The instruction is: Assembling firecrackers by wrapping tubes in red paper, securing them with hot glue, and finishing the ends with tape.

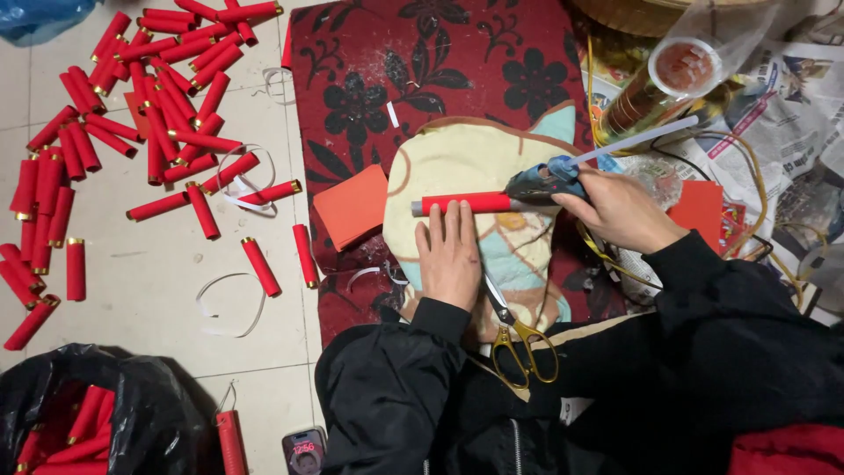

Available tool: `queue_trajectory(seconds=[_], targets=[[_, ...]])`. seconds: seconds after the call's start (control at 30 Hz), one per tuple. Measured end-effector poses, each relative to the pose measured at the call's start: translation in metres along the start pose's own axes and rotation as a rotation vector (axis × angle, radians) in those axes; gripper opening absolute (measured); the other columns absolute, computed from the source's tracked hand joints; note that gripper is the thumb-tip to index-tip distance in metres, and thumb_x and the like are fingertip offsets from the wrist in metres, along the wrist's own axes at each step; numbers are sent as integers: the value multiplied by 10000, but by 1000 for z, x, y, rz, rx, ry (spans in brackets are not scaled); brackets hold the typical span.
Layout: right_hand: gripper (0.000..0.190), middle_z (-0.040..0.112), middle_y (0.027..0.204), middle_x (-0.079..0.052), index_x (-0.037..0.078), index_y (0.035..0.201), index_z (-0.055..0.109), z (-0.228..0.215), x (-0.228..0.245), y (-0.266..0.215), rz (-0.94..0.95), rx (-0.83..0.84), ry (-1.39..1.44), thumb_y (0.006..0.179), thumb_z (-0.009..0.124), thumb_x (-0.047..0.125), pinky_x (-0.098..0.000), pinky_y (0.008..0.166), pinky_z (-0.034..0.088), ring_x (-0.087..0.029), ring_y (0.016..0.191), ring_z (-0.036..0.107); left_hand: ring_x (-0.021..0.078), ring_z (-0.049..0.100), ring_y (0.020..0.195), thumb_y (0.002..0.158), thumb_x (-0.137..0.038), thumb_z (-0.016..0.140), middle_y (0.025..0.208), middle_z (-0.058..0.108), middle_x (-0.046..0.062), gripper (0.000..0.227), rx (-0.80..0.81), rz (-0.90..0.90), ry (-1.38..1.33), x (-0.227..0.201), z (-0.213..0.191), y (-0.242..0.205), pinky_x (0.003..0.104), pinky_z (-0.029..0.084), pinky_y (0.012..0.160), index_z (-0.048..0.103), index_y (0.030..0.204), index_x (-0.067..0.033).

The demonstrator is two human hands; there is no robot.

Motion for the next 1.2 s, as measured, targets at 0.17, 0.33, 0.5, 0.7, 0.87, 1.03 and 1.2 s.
queue_trajectory(seconds=[0.17,0.33,0.5,0.7,0.87,1.03,1.2], targets=[[320,573,783,-186,23,889,469,0,-2,-3,10,6,-50,852,445,340,-440,671,452,-367,813,567,356,293,1160,769,-21,387,1218,356,165,481,-8,-6,-3,0,-2,0,482,204,927,319,1245,-12],[319,599,769,-155,34,908,548,-21,-13,-21,111,10,4,879,453,337,-409,733,454,-331,783,586,351,281,1168,770,-22,384,1220,347,158,485,-9,-5,6,2,3,1,484,201,926,313,1249,-23],[450,539,705,-275,-31,791,430,-39,-114,-68,478,-127,-363,946,479,389,-467,540,346,-470,675,513,306,361,1145,783,-127,385,1215,429,90,457,-159,19,140,5,1,8,519,295,875,371,1235,-60],[458,581,835,-270,-59,954,494,-12,-153,-52,550,28,-327,868,497,391,-475,606,431,-438,755,550,296,369,1103,813,-108,397,1160,429,87,390,-201,72,137,9,-5,18,517,280,876,382,1199,-63],[564,595,705,-168,4,1039,506,-26,-128,-51,570,12,-424,831,478,528,-383,517,457,-291,607,567,272,366,1079,784,-86,397,1135,423,73,402,-189,80,124,12,-7,21,504,260,879,386,1186,-81],[126,568,875,-177,-49,924,597,-29,-18,-25,-5,-503,-45,833,572,36,-386,739,379,-292,810,497,280,378,1035,795,-96,402,1083,432,73,358,-215,98,100,12,-6,26,493,258,867,403,1152,-80],[184,554,926,-48,94,926,600,49,54,41,-322,-364,166,743,612,98,-348,788,432,-253,901,518,243,278,1138,847,-112,357,1165,364,52,383,36,14,7,22,11,33,518,114,959,330,1228,-140]])
Point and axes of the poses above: each hand's wrist, its own y-axis towards the middle knuckle, its own z-axis out of the palm, x = y × z, the point moved 6 cm from there along y, towards the middle knuckle
